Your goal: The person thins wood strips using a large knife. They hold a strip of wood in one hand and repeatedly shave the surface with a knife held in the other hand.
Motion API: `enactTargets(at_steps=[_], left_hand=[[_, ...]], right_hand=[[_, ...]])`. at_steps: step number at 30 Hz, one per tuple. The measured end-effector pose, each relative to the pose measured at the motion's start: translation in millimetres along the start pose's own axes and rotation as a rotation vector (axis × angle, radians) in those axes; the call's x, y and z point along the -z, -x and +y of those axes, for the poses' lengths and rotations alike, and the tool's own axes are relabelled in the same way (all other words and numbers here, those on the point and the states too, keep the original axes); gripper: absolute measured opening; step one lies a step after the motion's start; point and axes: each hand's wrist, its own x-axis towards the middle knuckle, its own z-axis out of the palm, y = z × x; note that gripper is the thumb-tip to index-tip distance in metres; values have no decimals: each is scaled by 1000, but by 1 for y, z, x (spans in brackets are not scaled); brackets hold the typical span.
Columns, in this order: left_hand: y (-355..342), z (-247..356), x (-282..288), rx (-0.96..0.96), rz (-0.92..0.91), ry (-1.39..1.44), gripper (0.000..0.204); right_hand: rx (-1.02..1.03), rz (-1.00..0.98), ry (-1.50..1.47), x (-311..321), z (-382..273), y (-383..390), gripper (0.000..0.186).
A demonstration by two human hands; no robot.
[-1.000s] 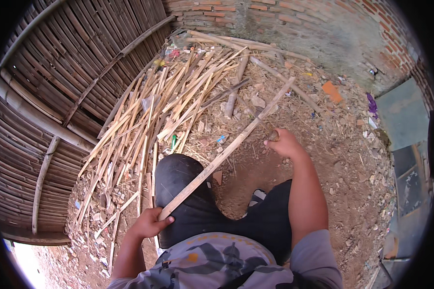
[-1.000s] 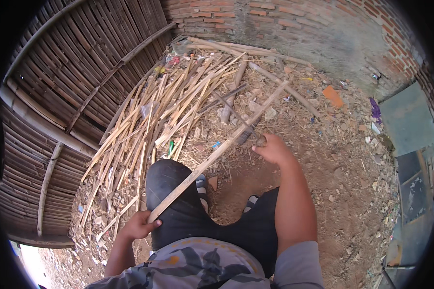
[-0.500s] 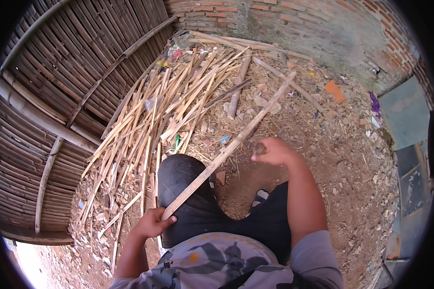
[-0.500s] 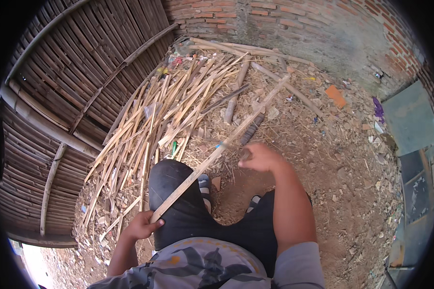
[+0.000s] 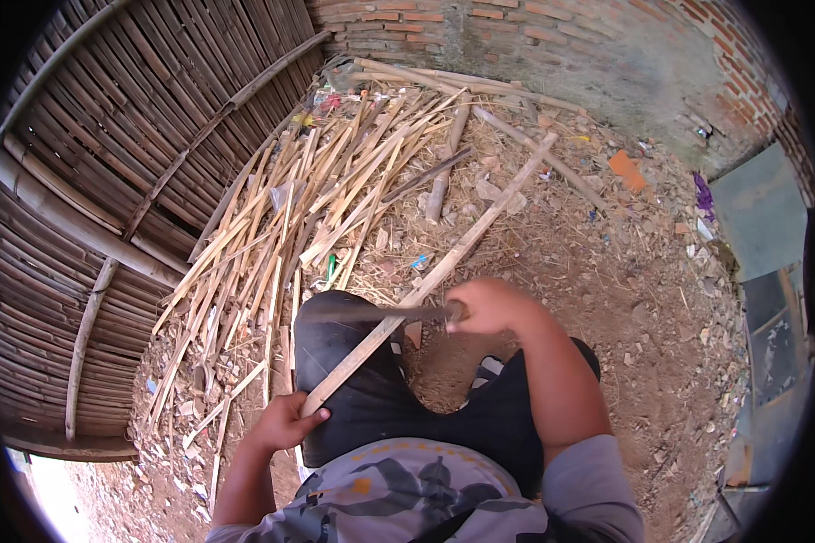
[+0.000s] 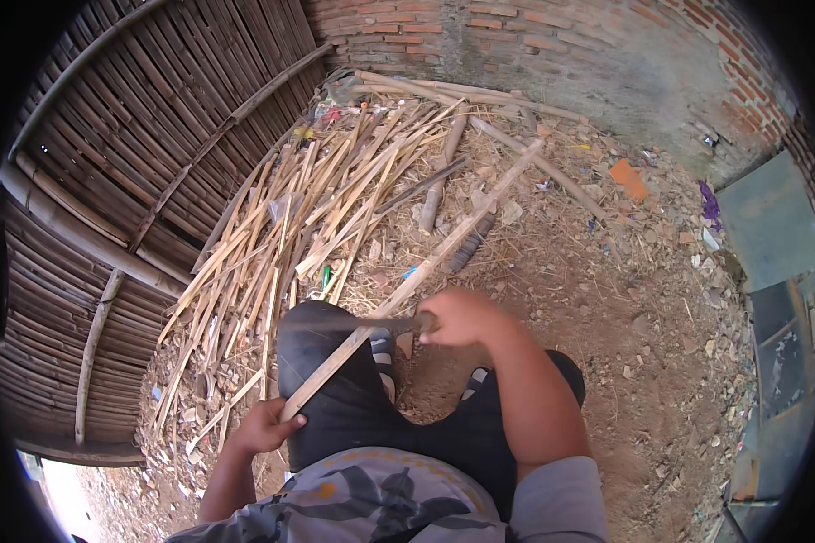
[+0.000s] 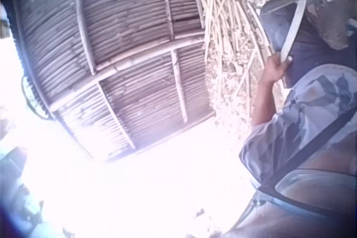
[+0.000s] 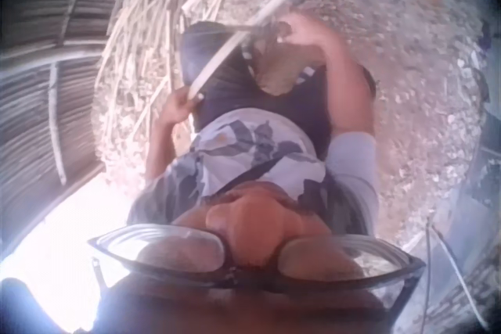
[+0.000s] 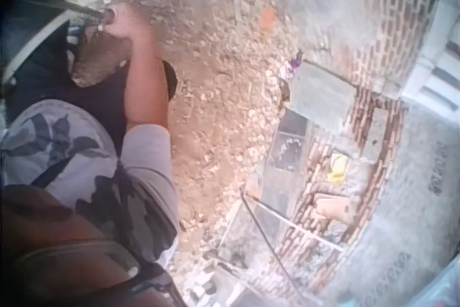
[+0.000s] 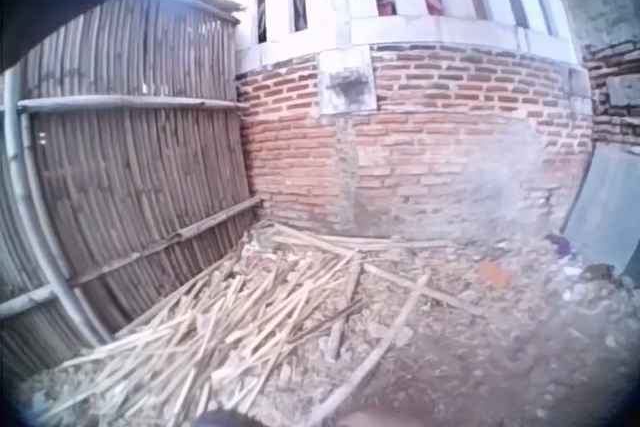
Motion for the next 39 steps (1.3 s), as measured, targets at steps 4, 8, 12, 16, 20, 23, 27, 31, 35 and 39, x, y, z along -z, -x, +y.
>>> enactTargets(at_steps=[4, 8, 12, 16, 20, 23, 27, 31, 35, 39], left_hand=[[10, -7, 0, -176, 143, -217, 52], [36, -34, 13, -179, 183, -373, 45], [49, -61, 13, -183, 289, -422, 35], [52, -68, 13, -61, 286, -390, 27], [45, -74, 3, -41, 326, -403, 22], [41, -89, -6, -68, 360, -332, 19], [38, -96, -17, -45, 352, -318, 17], [30, -110, -33, -73, 383, -292, 15], [33, -112, -36, -71, 389, -292, 17], [35, -110, -28, -88, 373, -345, 19]], right_hand=[[-349, 341, -316, 12, 77, 13, 40], [-351, 268, -148, 31, 47, 23, 43], [-120, 179, 84, 20, 17, 29, 41], [-294, 294, -104, 37, 44, 44, 40], [-295, 407, -211, 32, 47, 44, 36], [-136, 257, -53, 23, 5, 32, 33], [-212, 146, -173, 26, 27, 27, 34], [-294, 236, -224, 36, 37, 35, 32], [-146, 337, -68, 20, -3, 33, 29], [-181, 343, -76, 25, 17, 31, 24]])
